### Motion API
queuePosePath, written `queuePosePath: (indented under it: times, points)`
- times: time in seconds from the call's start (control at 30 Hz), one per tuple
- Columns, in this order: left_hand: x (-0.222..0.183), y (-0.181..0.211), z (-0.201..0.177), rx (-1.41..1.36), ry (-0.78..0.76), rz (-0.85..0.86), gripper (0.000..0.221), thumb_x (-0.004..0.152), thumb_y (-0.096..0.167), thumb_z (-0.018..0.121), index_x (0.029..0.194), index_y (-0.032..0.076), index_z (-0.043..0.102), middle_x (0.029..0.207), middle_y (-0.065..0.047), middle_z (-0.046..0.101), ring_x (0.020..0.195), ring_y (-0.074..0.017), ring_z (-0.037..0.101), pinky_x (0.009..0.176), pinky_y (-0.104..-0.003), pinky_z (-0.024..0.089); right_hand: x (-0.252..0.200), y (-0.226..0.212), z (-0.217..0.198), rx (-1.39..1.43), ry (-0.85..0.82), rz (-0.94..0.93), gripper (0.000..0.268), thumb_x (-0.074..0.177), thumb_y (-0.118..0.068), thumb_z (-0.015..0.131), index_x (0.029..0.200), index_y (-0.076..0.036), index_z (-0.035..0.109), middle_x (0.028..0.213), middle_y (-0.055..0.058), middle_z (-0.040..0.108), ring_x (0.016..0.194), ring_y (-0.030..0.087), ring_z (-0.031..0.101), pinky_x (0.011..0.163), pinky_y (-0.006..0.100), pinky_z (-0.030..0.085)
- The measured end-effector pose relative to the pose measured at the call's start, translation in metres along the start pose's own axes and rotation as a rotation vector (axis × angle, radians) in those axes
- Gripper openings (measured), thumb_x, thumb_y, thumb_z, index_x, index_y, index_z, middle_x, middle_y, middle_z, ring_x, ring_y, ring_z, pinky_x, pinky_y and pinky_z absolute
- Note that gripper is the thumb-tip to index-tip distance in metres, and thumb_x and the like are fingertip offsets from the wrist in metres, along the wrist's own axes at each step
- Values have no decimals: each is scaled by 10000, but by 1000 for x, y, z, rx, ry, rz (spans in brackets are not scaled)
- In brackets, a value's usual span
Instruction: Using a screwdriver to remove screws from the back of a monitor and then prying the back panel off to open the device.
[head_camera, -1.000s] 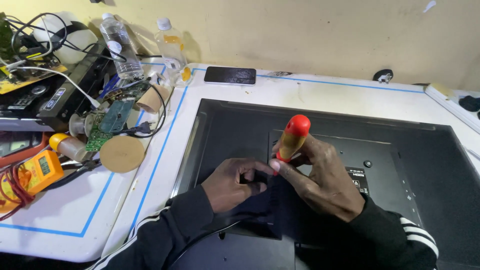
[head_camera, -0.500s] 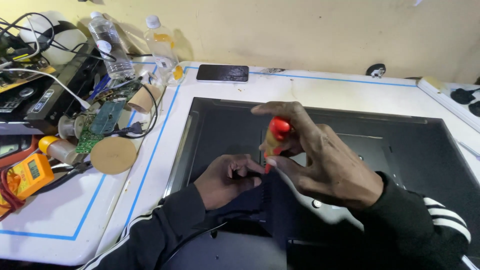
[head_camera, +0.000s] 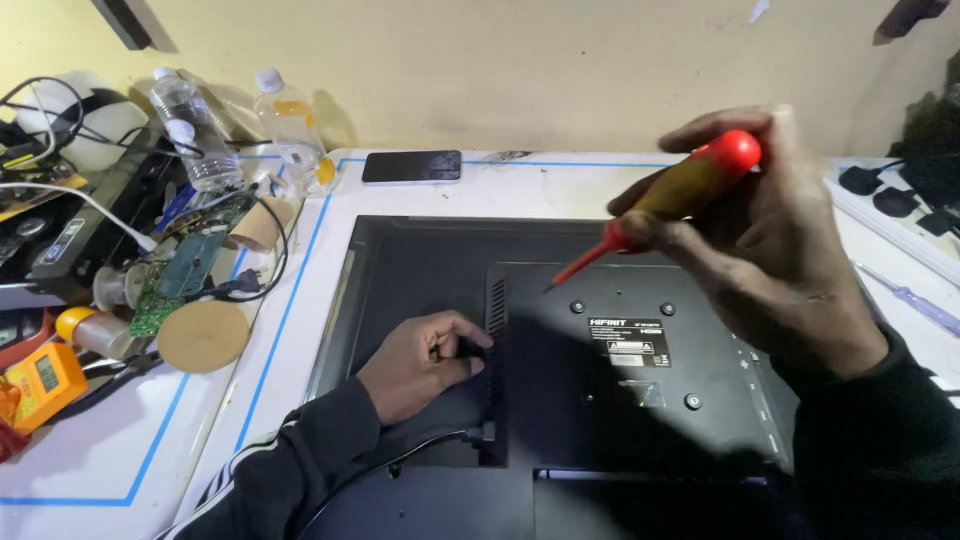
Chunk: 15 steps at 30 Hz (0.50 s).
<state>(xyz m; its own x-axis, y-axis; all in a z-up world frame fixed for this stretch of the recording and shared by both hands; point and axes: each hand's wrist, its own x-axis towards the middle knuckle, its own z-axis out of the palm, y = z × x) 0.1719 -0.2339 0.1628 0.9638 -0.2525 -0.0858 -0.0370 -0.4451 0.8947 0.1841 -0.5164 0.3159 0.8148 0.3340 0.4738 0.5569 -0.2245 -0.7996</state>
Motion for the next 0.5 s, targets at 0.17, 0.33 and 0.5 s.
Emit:
queuePosePath:
  times: [0.17, 0.33, 0.5]
  points:
    - [-2, 7, 1, 51, -14, -92, 246, 925, 209, 728, 1159, 169, 790, 624, 38, 375, 560, -105, 328, 609, -272, 316, -12, 41, -43, -199, 196, -42, 488, 953, -44, 689, 1220, -1, 282, 1253, 208, 400, 966, 284, 598, 764, 371, 656]
    - [8, 5, 2, 30, 43, -103, 363, 920, 223, 726, 1279, 169, 742, 600, 44, 386, 542, -100, 357, 601, -281, 378, -8, 74, -59, -404, 165, -91, 559, 899, -56, 767, 1232, 53, 332, 1252, 247, 443, 1088, 313, 528, 863, 366, 544]
    - [57, 4, -4, 188, 96, 61, 546, 931, 473, 624, 1387, 172, 632, 583, 60, 373, 510, -86, 352, 560, -288, 344, 15, 77, -35, -248, 189, 8, 503, 901, -47, 729, 1208, 33, 339, 1207, 201, 461, 993, 273, 623, 838, 339, 606]
